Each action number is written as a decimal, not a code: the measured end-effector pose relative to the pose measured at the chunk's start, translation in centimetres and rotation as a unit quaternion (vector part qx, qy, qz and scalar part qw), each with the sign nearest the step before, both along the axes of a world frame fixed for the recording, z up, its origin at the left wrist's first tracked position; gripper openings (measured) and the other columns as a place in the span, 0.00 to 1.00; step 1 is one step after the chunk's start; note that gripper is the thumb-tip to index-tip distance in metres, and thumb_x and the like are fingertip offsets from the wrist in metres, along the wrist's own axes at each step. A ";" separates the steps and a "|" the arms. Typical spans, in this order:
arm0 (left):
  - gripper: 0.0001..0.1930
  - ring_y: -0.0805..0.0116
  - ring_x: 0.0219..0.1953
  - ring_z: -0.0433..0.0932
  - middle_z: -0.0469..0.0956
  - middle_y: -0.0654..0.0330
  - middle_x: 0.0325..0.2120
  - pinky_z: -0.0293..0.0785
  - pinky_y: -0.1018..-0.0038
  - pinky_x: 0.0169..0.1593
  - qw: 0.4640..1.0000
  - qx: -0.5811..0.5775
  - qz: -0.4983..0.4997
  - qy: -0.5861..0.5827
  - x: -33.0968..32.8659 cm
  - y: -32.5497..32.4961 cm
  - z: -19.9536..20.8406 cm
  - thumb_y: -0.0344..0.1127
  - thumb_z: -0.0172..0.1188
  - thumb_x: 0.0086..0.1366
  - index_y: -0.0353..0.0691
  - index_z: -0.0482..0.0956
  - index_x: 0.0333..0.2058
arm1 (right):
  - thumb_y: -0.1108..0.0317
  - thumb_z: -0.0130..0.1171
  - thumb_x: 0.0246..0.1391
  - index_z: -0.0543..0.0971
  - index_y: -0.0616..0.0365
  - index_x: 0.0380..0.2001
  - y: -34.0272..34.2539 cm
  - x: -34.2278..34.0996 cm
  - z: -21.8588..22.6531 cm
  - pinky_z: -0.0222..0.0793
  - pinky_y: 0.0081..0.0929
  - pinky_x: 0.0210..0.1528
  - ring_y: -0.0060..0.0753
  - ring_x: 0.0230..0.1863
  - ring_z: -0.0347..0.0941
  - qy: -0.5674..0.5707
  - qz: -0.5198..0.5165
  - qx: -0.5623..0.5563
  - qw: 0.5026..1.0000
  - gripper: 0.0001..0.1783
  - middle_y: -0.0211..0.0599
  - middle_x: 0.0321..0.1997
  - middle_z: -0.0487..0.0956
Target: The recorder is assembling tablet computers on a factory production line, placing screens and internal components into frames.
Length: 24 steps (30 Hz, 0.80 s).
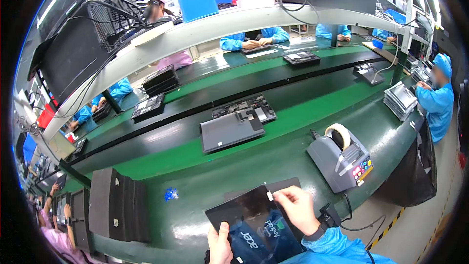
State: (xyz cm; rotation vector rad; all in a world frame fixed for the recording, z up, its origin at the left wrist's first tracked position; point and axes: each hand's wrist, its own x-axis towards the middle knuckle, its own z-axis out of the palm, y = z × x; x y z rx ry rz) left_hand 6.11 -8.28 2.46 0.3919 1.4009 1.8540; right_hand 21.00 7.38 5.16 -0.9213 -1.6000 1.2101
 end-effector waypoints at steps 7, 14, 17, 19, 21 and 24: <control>0.15 0.69 0.42 0.75 0.77 0.59 0.42 0.71 0.73 0.46 0.995 -0.062 0.075 -0.010 -0.4 -2.1 1.4 0.34 0.50 0.67 0.33 0.72 0.49 | 0.59 0.52 0.61 0.78 0.64 0.30 0.6 -2.6 0.3 0.58 0.16 0.25 0.12 0.23 0.61 -0.053 0.259 -0.208 0.942 0.17 0.20 0.21 0.71; 0.16 0.64 0.47 0.73 0.75 0.58 0.45 0.69 0.67 0.52 0.969 0.091 0.185 -0.137 -3.8 -2.4 -0.2 0.42 0.48 0.69 0.39 0.70 0.50 | 0.59 0.45 0.63 0.78 0.62 0.33 2.8 -3.1 0.9 0.65 0.14 0.27 0.17 0.25 0.70 -0.050 0.346 -0.149 0.925 0.18 0.30 0.24 0.78; 0.20 0.61 0.49 0.72 0.76 0.59 0.44 0.66 0.60 0.56 0.948 0.148 0.155 -0.236 -9.6 -2.0 0.5 0.49 0.43 0.70 0.39 0.71 0.48 | 0.61 0.44 0.64 0.78 0.62 0.31 5.2 -2.4 0.0 0.62 0.15 0.23 0.17 0.19 0.68 0.040 0.158 -0.120 0.979 0.18 0.30 0.18 0.75; 0.21 0.61 0.50 0.71 0.75 0.58 0.45 0.63 0.58 0.58 0.937 0.216 0.163 -0.223 -14.6 -0.4 0.4 0.50 0.42 0.70 0.39 0.71 0.48 | 0.61 0.44 0.64 0.76 0.60 0.26 6.4 -2.2 -1.6 0.57 0.14 0.20 0.14 0.16 0.63 0.103 0.053 -0.096 0.989 0.18 0.26 0.13 0.70; 0.21 0.61 0.51 0.71 0.76 0.57 0.45 0.60 0.59 0.60 0.922 0.269 0.187 -0.204 -19.1 3.0 0.8 0.49 0.41 0.71 0.38 0.71 0.49 | 0.61 0.44 0.64 0.73 0.58 0.21 6.8 -2.2 -2.9 0.50 0.15 0.17 0.13 0.13 0.58 0.139 0.005 -0.112 0.984 0.19 0.23 0.10 0.64; 0.18 0.60 0.48 0.73 0.77 0.55 0.43 0.66 0.65 0.57 0.937 0.297 0.180 -0.039 -24.9 8.0 2.4 0.41 0.45 0.70 0.33 0.70 0.49 | 0.61 0.43 0.64 0.73 0.59 0.21 6.0 -2.2 -2.7 0.52 0.16 0.17 0.14 0.13 0.59 0.111 0.033 -0.111 0.987 0.20 0.25 0.10 0.66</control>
